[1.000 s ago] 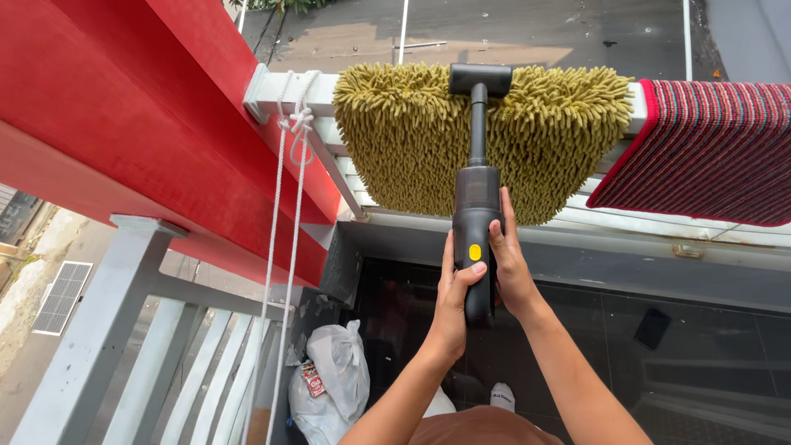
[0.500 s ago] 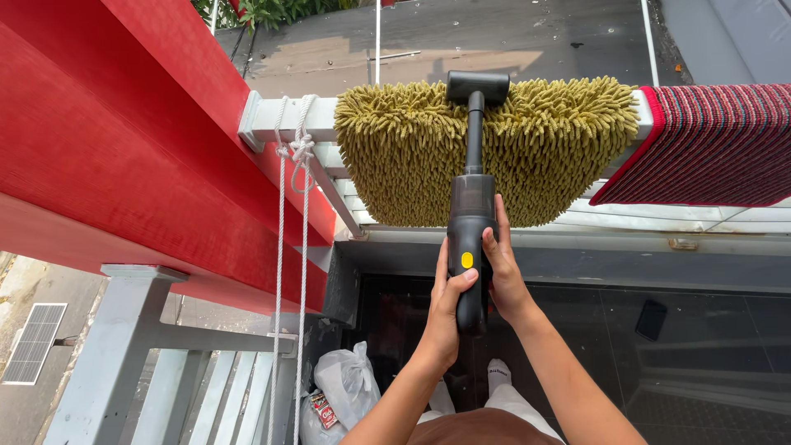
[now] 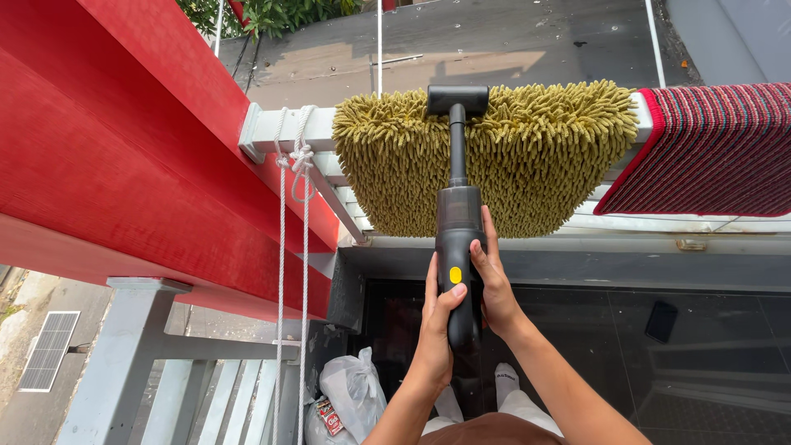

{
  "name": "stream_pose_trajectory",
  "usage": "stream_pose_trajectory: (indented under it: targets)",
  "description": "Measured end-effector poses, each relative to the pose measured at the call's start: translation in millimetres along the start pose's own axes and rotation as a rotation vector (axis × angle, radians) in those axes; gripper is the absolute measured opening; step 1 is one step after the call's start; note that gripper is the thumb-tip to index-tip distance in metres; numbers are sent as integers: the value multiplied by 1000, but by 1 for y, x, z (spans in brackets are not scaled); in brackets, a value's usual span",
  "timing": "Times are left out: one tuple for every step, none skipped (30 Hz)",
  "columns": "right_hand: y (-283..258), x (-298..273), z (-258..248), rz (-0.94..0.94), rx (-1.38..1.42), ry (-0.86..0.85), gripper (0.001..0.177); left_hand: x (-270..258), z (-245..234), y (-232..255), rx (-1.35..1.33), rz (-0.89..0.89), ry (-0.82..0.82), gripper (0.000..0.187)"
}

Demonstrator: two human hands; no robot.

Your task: The person vacuums a textured rug hanging on a balcony railing using a handheld vacuum, moving the nozzle across the surface and later checking the device by hand.

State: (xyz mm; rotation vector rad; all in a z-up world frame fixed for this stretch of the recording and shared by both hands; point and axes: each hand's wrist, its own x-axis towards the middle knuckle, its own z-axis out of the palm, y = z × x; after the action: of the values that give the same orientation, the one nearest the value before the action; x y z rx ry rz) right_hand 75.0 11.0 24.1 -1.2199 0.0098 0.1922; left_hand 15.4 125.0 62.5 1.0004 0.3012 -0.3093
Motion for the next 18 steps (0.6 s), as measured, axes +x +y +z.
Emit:
stream_pose_trajectory:
  targets:
    - [-2,-5,-1,7,6,-3,96,-4,1,-2,20,-3,-7,98]
    - [-2,-13,-1,15,12,-9,97,-11,0,-5,39,-5,-11,99]
    - [-2,-19,-1,24,18,-14,97,-17,0,-8,58,-7,-16,100]
    - [-1,-22,-1,17,-14,-27,97,-20,0,-10,63,-12,-12,101]
    - [0,-23,-2,9,-47,-40,98,-22,0,-11,67,-16,-8,102]
    - [1,-24,-2,4,-78,-52,98,-23,-1,-12,72,-23,-3,103]
    - [1,-18,-3,21,-68,-61,99,-19,0,-11,52,-16,-4,103]
    - [1,-9,-5,46,-55,-67,101,-12,0,-9,32,-15,-1,104]
    - [1,-4,-6,70,-42,-74,102,-8,0,-8,12,-15,2,104]
    - [1,0,-5,73,-38,-71,102,-5,1,-6,10,-3,6,102]
    - [1,3,-4,77,-34,-69,102,-3,0,-4,8,9,11,101]
    - [0,4,-4,78,-31,-65,102,-2,1,-4,5,22,12,99]
    - [1,1,-5,61,-27,-71,101,-4,1,-5,-1,29,11,99]
    - [3,-5,-5,48,-23,-78,99,-9,0,-9,-8,35,12,98]
    - [5,-12,-6,34,-18,-85,98,-14,-1,-13,-15,41,13,98]
    - [7,-16,-7,30,-54,-87,98,-18,-2,-17,-2,42,14,98]
    - [8,-19,-9,26,-89,-88,97,-21,-2,-21,11,43,14,98]
    - [9,-21,-11,24,-124,-89,96,-22,-2,-24,23,43,16,98]
